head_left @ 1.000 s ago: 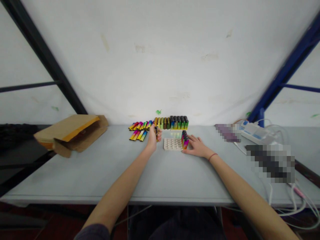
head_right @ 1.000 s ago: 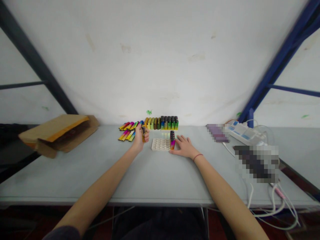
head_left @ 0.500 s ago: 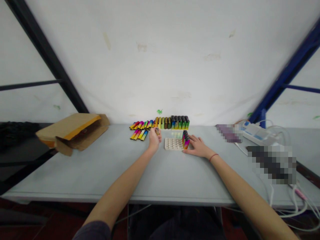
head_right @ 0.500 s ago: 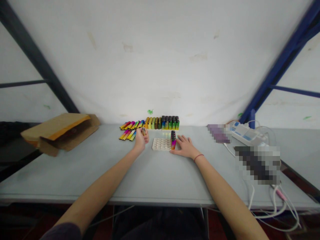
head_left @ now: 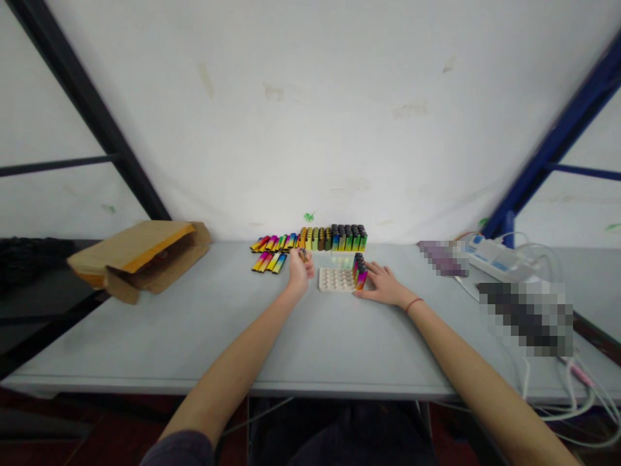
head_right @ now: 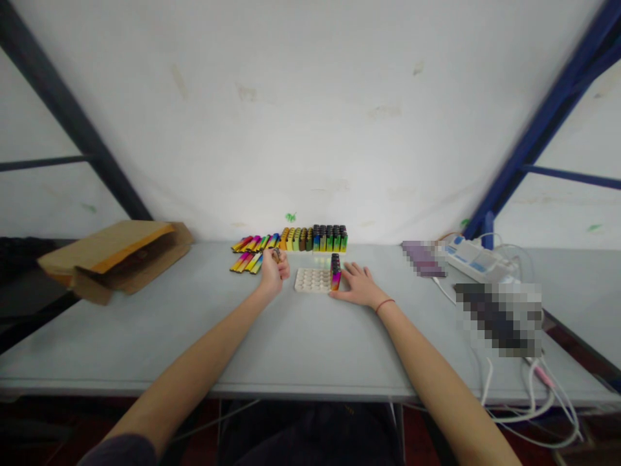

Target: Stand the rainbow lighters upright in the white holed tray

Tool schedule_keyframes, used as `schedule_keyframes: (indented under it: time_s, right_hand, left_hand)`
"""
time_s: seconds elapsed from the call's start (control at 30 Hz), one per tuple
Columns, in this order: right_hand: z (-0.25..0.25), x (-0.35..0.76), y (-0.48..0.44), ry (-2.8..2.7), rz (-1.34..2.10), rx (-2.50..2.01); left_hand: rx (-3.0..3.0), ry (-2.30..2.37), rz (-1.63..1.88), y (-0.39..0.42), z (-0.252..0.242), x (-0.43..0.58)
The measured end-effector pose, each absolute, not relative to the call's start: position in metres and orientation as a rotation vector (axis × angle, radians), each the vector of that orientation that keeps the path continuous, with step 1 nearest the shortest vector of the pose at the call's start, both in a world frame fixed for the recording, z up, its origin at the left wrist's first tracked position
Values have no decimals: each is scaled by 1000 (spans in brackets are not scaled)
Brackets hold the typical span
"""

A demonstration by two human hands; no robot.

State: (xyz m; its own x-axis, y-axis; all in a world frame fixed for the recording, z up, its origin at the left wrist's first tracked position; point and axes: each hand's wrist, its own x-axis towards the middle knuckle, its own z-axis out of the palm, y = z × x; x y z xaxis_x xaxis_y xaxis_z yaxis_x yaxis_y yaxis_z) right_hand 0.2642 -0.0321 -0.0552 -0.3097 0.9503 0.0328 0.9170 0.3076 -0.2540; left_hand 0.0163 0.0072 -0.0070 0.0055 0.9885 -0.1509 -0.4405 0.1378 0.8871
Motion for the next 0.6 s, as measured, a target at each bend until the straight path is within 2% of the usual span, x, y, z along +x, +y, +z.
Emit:
schedule_keyframes:
  time_s: [0.2,0.4,0.6]
  right_hand:
    - [-56,265,-31,-2397,270,-1719]
    - [-56,264,-32,-2396,273,-1720]
    - [-56,264,-32,-2398,275,-1733]
  left_hand:
    - [901,926,1300,10,-15,21]
    - [1650,1055,1439,11,-33,32]
    - [1937,977,1277,11,-39,43]
